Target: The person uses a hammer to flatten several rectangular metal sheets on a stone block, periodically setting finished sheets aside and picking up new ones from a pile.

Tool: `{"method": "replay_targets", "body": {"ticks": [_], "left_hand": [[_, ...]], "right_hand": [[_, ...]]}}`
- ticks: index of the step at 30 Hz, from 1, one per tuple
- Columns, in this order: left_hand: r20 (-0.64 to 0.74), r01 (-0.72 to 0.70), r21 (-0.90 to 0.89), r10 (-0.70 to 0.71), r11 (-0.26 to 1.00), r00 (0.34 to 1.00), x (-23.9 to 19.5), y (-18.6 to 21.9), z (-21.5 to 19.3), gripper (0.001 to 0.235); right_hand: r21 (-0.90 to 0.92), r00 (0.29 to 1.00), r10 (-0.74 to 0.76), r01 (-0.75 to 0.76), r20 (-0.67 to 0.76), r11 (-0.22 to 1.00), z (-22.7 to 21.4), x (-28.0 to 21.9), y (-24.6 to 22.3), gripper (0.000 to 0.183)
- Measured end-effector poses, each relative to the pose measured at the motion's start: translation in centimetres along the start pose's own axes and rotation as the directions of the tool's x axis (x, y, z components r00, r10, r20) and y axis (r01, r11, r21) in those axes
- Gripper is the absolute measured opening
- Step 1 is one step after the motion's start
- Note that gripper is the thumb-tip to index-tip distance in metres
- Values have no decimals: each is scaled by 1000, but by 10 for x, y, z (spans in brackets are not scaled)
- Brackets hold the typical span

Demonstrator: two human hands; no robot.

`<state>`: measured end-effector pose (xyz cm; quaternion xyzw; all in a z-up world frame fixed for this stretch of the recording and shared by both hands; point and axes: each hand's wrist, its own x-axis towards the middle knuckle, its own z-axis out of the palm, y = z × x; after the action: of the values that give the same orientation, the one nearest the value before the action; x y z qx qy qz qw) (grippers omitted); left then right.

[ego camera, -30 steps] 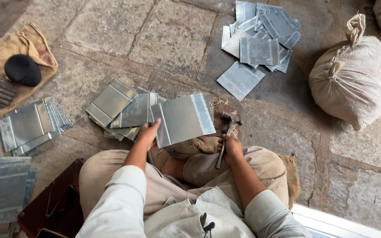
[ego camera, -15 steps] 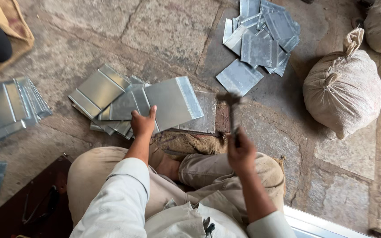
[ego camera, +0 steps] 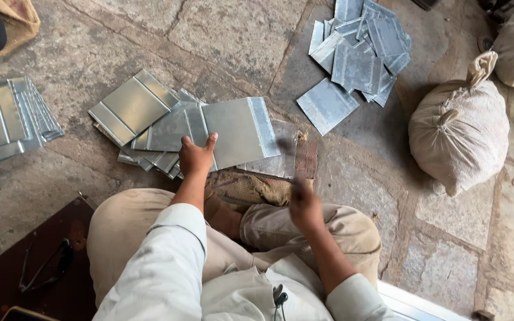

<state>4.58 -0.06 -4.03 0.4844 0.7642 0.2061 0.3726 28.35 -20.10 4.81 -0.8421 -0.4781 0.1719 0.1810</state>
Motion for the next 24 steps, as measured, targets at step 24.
{"method": "replay_targets", "body": {"ticks": [24], "left_hand": [[2,-100,-8,100,995,995,3,6,-8,105]], "right_hand": [[515,965,-151,243,-215,822,-29,-10,-26,12]]}}
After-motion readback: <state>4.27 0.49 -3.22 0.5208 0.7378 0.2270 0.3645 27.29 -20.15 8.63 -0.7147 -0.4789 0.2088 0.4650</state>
